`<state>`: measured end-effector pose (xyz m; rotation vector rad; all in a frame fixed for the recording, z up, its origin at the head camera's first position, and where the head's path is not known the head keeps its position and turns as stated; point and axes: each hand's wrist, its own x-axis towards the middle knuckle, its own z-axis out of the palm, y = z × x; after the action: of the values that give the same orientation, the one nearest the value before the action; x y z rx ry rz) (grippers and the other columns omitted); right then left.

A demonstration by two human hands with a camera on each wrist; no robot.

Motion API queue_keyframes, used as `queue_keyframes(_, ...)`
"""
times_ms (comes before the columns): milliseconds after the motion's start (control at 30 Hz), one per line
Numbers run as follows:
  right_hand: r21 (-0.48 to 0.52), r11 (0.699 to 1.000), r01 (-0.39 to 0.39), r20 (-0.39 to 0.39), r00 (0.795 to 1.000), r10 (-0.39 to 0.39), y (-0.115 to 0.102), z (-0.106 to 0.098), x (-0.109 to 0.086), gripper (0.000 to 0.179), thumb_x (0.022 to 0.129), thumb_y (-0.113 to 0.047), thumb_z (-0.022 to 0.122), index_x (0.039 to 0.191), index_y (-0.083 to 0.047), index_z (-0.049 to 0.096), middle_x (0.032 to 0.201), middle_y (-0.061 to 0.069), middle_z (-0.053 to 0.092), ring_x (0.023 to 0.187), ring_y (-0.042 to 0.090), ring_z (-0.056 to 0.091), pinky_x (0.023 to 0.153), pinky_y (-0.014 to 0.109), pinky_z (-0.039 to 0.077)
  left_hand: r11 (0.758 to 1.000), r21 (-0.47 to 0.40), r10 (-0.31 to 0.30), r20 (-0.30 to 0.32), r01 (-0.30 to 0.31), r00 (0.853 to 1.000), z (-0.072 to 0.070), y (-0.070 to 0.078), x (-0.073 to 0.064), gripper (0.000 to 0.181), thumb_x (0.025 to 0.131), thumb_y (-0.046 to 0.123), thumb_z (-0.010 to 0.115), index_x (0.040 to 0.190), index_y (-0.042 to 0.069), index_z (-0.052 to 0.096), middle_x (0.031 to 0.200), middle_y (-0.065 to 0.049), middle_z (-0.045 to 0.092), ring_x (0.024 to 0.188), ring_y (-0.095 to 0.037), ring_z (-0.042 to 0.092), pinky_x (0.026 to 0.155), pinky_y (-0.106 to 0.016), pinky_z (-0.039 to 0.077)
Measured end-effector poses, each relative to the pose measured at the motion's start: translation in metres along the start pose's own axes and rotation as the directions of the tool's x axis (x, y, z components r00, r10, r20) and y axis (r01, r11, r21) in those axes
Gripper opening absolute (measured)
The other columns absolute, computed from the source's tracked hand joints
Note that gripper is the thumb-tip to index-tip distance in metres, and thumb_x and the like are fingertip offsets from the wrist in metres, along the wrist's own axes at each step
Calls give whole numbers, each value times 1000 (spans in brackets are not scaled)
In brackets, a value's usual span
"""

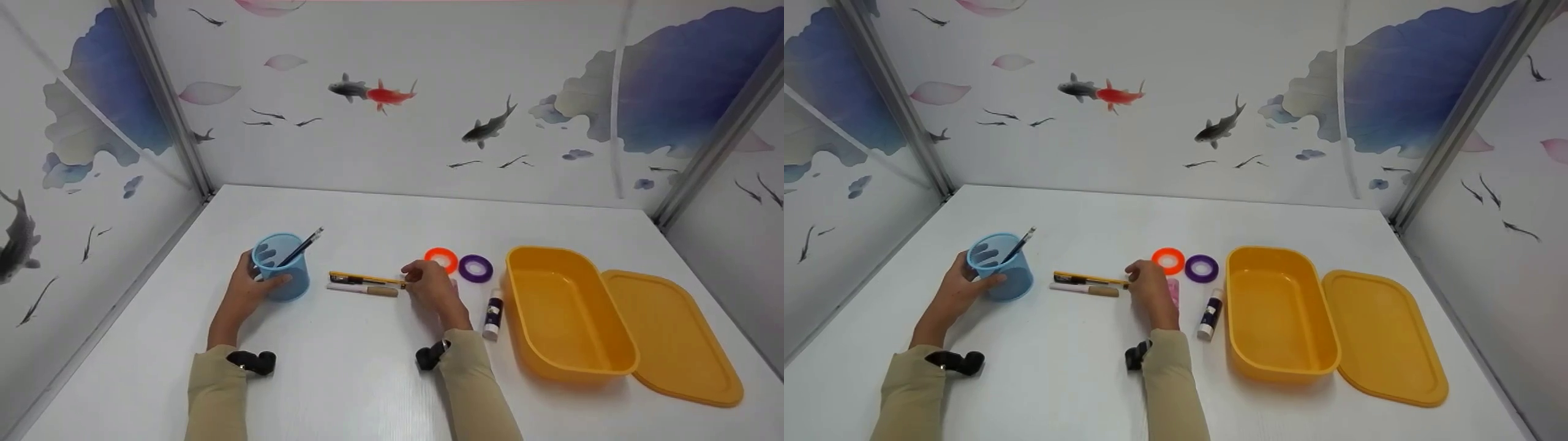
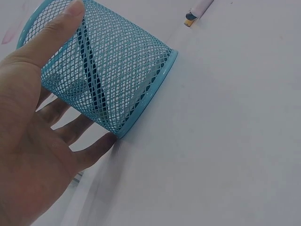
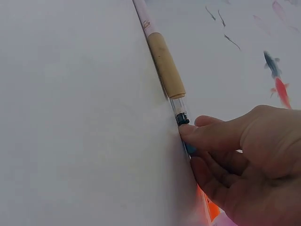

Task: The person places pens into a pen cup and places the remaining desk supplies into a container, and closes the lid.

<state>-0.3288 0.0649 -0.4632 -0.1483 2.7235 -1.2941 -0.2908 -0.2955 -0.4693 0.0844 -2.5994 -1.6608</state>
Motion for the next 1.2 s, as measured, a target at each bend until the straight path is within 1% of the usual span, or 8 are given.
queue_keyframes(167,-2,1000,11,12,1000,-11,1,-1,1,29,91,4,66,115,-11,73,105,7,71,98,22,63,97,37,56,1000,-12,7,3,-7,1000,0,-1,0,101,86,39,79,158,8,14,165,-18,22,156,-40,15,125,-58,20)
queue_keyframes(400,23,997,77,8,997,-77,-3,-8,4,36,91,3,66,126,-8,68,108,12,71,103,26,66,93,37,58,999,-42,16,7,-15,1000,0,0,0,100,86,34,79,157,6,16,165,-19,24,155,-41,17,126,-58,21)
queue_keyframes(533,97,991,94,-28,995,-92,-9,-13,4,39,92,0,67,130,-7,65,111,12,72,103,25,67,90,35,60,999,-48,12,7,-12,1000,-1,0,0,100,85,34,80,157,6,16,165,-19,24,155,-41,17,126,-57,20)
queue_keyframes(733,228,967,110,-108,990,-87,-21,-17,1,32,92,-6,70,124,-9,68,108,10,73,98,21,70,93,35,60,999,-32,-8,12,8,1000,-1,0,1,103,85,37,80,158,7,14,166,-18,21,156,-40,16,126,-58,19)
queue_keyframes(833,287,946,152,-172,979,-106,-26,-16,1,30,91,-6,71,121,-8,69,105,11,74,92,20,71,87,32,61,999,-32,-6,12,7,1000,-2,-1,1,103,85,37,80,158,7,13,167,-18,20,156,-39,15,126,-57,20)
queue_keyframes(967,356,908,220,-270,955,-126,-35,-14,0,29,91,-6,72,120,-6,70,102,13,75,84,17,71,78,25,61,999,-36,4,9,-4,1000,-1,-1,0,102,85,37,79,158,7,14,167,-18,21,156,-39,16,126,-57,20)
queue_keyframes(1067,442,862,247,-317,942,-108,-40,-14,0,29,90,-6,73,119,-4,69,100,15,75,82,14,72,74,23,61,999,-35,0,8,0,1000,-1,-1,0,102,85,38,79,158,8,14,166,-18,21,156,-39,16,126,-58,20)
queue_keyframes(1200,561,780,277,-360,930,-71,-48,-18,2,28,90,-7,73,117,-1,69,101,16,75,83,13,74,73,23,62,999,-36,-6,9,7,1000,0,0,0,104,85,39,79,159,8,13,167,-18,21,156,-39,16,126,-58,20)
